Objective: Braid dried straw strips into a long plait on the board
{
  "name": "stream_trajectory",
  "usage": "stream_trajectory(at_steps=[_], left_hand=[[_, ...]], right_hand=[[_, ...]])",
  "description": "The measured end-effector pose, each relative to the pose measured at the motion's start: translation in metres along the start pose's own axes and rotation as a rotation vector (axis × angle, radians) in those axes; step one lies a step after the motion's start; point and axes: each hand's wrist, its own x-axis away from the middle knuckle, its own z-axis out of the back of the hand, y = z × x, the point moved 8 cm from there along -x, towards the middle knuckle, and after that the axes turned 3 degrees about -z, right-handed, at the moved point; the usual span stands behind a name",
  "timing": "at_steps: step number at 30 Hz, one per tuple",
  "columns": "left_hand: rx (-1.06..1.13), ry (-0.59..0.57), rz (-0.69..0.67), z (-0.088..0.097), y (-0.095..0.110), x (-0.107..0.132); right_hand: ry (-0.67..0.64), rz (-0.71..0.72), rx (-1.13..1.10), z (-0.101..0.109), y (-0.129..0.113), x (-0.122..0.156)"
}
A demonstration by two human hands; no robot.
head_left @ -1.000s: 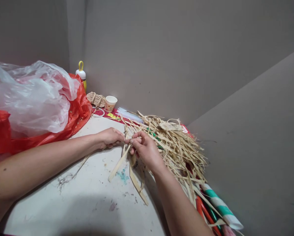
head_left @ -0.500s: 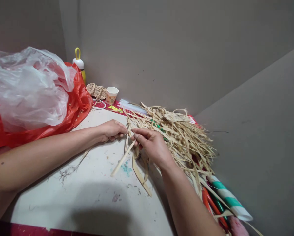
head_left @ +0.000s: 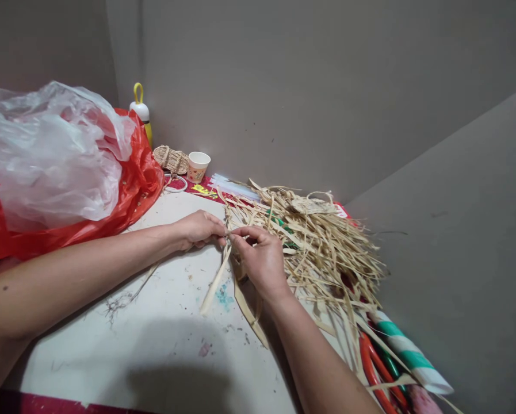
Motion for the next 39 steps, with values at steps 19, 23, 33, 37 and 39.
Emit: stream_trajectory(at_steps=[19, 23, 33, 37, 39], left_hand=[[0.003, -0.085, -0.016, -0.005, 0.005, 0.004], [0.041, -0.116, -0.024, -0.007, 0.004, 0.001], [-0.014, -0.023, -0.082, -0.003, 0.003, -0.001], [-0.038, 0.002, -0.083, -0.004, 0.006, 0.002], [-0.05, 0.008, -0.069, -0.004, 0.007, 0.004]], right_hand=[[-0.111, -0.184, -0.377, -0.017, 0.028, -0.012], [-0.104, -0.199, -0.411, -0.018, 0.029, -0.012], [-0.118, -0.274, -0.518, -0.025, 0.036, -0.011], [-0.139, -0.339, -0.557, -0.026, 0.038, -0.009], [-0.147, -0.357, -0.577, -0.026, 0.038, -0.009]])
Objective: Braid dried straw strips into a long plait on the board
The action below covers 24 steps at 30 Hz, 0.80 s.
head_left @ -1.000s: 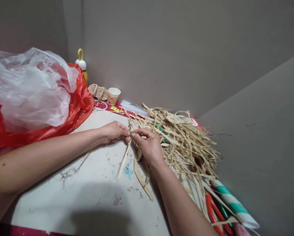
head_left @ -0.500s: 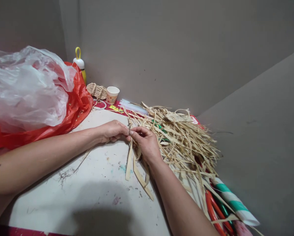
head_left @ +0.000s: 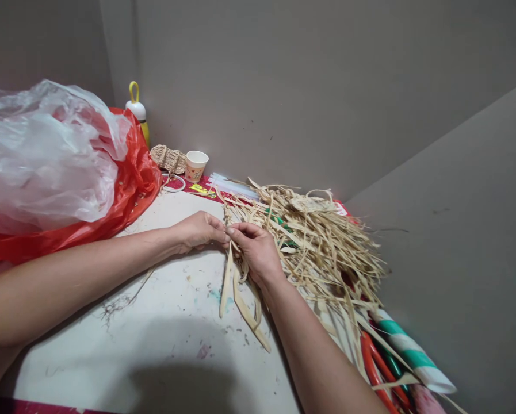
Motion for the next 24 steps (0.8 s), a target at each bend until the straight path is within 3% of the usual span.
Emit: stream_trajectory(at_steps=[4, 14, 20, 24], left_hand=[[0.018, -0.013, 0.006, -0.002, 0.002, 0.002], [0.098, -0.055, 0.031, -0.002, 0.0, -0.001], [0.074, -0.013, 0.03, 0.001, -0.006, -0.006], [0.05, -0.008, 0.009, 0.001, -0.006, -0.008]], right_hand=[[-0.024, -0.035, -0.036, -0.001, 0.001, 0.0], [-0.028, 0.059, -0.05, -0.001, -0.002, 0.001], [-0.043, 0.121, 0.035, -0.001, -0.005, 0.0], [-0.106, 0.027, -0.012, -0.003, -0.005, 0.001]])
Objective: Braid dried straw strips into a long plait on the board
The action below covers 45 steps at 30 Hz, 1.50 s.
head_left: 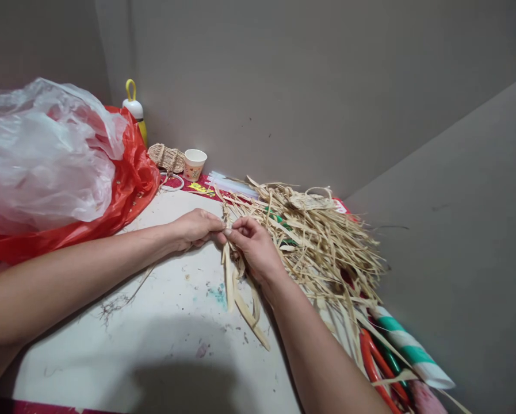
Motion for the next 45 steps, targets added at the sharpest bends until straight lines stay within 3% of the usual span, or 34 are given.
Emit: stream_trajectory(at_steps=[5, 13, 18, 23, 29, 36, 45], left_hand=[[-0.058, 0.03, 0.033, 0.001, 0.002, 0.005], [-0.097, 0.023, -0.021, 0.001, 0.003, 0.003], [-0.17, 0.044, -0.064, 0.0, 0.002, 0.003], [-0.235, 0.077, -0.217, -0.001, 0.008, 0.001], [-0.259, 0.072, -0.264, -0.003, 0.01, 0.001], [-0.286, 0.072, -0.268, -0.004, 0.011, 0.001], [-0.223, 0.048, -0.233, -0.003, 0.006, -0.002]], right_hand=[[-0.122, -0.139, -0.065, 0.001, 0.002, 0.004], [-0.234, -0.261, -0.011, 0.004, 0.012, 0.006], [-0.231, -0.243, 0.085, 0.005, 0.015, 0.004], [-0.18, -0.276, 0.123, 0.002, 0.016, 0.006], [-0.202, -0.196, 0.214, -0.003, 0.005, 0.008], [-0.078, -0.036, 0.52, 0.0, -0.007, 0.006], [-0.111, 0.093, 0.663, -0.006, -0.012, 0.005]])
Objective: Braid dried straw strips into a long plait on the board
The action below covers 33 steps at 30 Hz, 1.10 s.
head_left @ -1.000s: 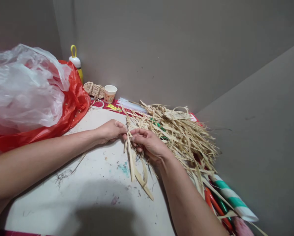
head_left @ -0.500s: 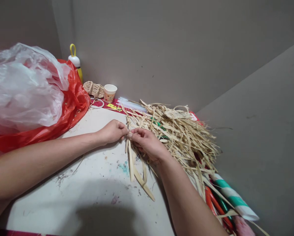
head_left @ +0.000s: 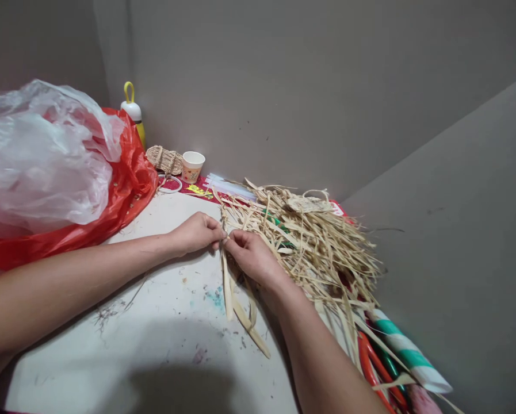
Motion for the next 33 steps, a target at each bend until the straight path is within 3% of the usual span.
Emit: stream_trajectory(at_steps=[3, 6, 11, 16, 18, 21, 25, 27, 30, 33], left_hand=[[0.035, 0.017, 0.026, 0.001, -0.001, 0.0], [0.014, 0.032, 0.015, 0.002, 0.0, 0.0], [0.098, 0.039, 0.026, 0.0, -0.002, 0.0], [0.203, 0.053, 0.115, -0.002, -0.001, 0.005], [0.245, 0.066, 0.17, -0.003, -0.003, 0.007], [0.313, 0.073, 0.243, -0.005, -0.008, 0.008], [0.356, 0.088, 0.298, -0.004, -0.013, 0.006], [0.352, 0.096, 0.304, -0.002, -0.012, 0.006], [0.35, 0.098, 0.282, 0.001, -0.008, 0.006], [0.327, 0.085, 0.277, 0.003, -0.005, 0.005]], right_hand=[[-0.011, 0.009, 0.049, 0.002, -0.005, 0.004], [-0.032, -0.075, 0.086, 0.003, -0.007, 0.01], [-0.088, -0.314, -0.177, -0.011, -0.004, 0.02], [-0.106, -0.428, -0.396, -0.032, 0.001, 0.025], [-0.098, -0.414, -0.349, -0.036, 0.003, 0.026], [-0.019, -0.28, -0.132, -0.035, -0.004, 0.026], [0.087, -0.045, 0.308, -0.028, -0.032, 0.033], [0.071, 0.03, 0.401, -0.023, -0.047, 0.039], [0.057, 0.058, 0.198, -0.002, -0.058, 0.042], [0.259, -0.035, -0.122, 0.036, -0.043, 0.035]])
